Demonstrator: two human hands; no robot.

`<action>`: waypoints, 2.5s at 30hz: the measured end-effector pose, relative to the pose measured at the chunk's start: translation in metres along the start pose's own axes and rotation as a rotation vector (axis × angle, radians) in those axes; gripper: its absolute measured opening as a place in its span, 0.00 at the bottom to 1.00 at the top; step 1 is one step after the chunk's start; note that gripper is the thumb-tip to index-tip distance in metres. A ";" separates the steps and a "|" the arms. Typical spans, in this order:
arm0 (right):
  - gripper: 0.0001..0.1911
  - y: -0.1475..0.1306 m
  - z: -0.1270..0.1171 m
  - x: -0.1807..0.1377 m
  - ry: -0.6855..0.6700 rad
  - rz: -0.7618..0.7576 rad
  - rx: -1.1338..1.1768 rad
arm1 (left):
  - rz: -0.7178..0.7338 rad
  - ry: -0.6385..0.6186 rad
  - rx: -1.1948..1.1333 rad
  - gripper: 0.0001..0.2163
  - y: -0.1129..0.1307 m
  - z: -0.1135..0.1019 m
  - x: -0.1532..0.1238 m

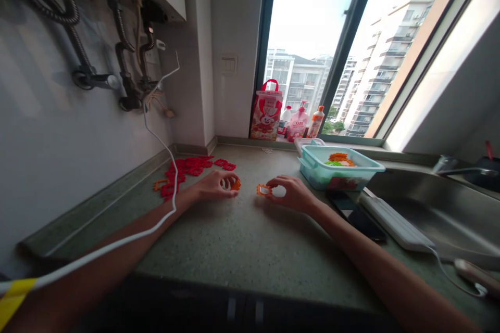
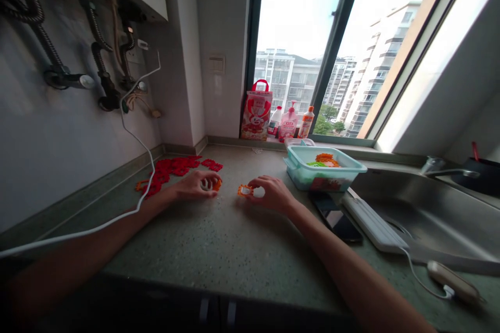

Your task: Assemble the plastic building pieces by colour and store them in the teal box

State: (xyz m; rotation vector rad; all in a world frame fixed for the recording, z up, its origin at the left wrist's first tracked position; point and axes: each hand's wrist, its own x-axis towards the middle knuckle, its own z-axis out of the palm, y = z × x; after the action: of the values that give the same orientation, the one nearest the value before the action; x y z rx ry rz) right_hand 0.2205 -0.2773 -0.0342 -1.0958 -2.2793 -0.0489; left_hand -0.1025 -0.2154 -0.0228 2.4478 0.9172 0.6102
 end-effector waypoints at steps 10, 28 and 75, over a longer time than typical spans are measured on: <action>0.12 -0.020 0.007 0.000 -0.090 -0.012 0.001 | -0.007 -0.094 -0.202 0.26 0.012 0.025 0.004; 0.10 -0.045 0.020 0.008 -0.212 -0.015 0.052 | -0.003 0.193 0.375 0.17 -0.016 0.004 0.013; 0.18 0.049 -0.112 -0.017 0.317 0.230 -0.476 | 0.250 0.183 0.430 0.23 0.029 0.002 -0.051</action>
State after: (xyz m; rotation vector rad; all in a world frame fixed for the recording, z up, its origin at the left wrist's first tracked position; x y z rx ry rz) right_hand 0.3204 -0.2884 0.0375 -1.4634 -1.8880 -0.6528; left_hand -0.1222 -0.2706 -0.0211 2.9620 0.8926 0.8035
